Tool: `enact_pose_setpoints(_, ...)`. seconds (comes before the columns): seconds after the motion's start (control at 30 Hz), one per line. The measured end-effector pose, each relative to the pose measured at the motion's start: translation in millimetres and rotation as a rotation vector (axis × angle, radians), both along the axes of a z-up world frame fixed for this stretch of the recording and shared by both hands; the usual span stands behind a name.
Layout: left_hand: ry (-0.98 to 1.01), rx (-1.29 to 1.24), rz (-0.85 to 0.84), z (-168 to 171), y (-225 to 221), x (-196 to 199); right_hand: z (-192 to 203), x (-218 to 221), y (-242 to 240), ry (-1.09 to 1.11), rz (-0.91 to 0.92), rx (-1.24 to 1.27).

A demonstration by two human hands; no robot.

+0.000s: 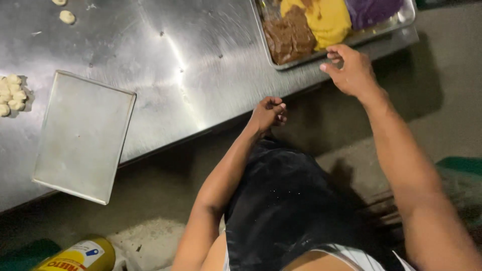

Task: The recorder shapes small pieces of dough, adds a brown filling, rolls them into cylinders, and places them on a baking tray.

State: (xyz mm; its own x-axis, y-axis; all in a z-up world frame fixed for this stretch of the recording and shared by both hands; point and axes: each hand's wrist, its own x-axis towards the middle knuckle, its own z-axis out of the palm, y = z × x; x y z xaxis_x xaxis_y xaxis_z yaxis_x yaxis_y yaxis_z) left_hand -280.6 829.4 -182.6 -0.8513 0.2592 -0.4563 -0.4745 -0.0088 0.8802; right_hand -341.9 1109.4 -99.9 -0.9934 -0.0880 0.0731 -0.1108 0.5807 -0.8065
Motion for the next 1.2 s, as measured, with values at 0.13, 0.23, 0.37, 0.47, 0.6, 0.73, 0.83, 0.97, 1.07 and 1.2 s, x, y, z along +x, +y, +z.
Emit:
enact_pose_setpoints(0.13,-0.143,0.171,0.166,-38.7,18.1,-46.1,0.3,-90.6,-10.6,0.178,0.158,0.17)
enact_pose_setpoints(0.23,-0.123,0.189,0.224,-62.1,29.4,-66.2,-5.2,-151.5,-19.2,0.12,0.184,0.297)
enact_pose_setpoints(0.37,-0.146,0.206,0.283,-58.1,42.7,-75.6,-53.4,-254.8,-12.7,-0.014,0.243,0.212)
enact_pose_setpoints(0.47,-0.166,0.236,0.363,-54.5,54.3,-78.3,-52.5,-307.6,-33.2,0.075,0.297,0.251)
enact_pose_setpoints(0.6,-0.166,0.229,0.487,-47.2,66.1,-88.6,-44.0,-362.6,-71.6,0.018,0.298,0.424)
enact_pose_setpoints(0.73,-0.188,0.201,0.596,-52.6,72.1,-99.6,-65.4,-407.5,-94.5,-0.007,0.471,0.626)
enact_pose_setpoints(0.83,-0.203,0.232,0.662,-54.7,77.9,-97.0,-67.2,-406.2,-99.2,-0.085,0.512,0.794)
enact_pose_setpoints(0.97,-0.169,0.253,0.727,-62.1,86.5,-99.8,-119.1,-445.3,-96.1,-0.052,0.519,0.879)
enact_pose_setpoints(1.07,-0.168,0.246,0.768,-61.5,89.8,-101.9,-131.5,-456.6,-98.3,-0.002,0.553,0.848)
enact_pose_setpoints(1.2,-0.16,0.249,0.797,-61.5,93.9,-99.9,-113.0,-445.6,-108.9,-0.087,0.476,0.764)
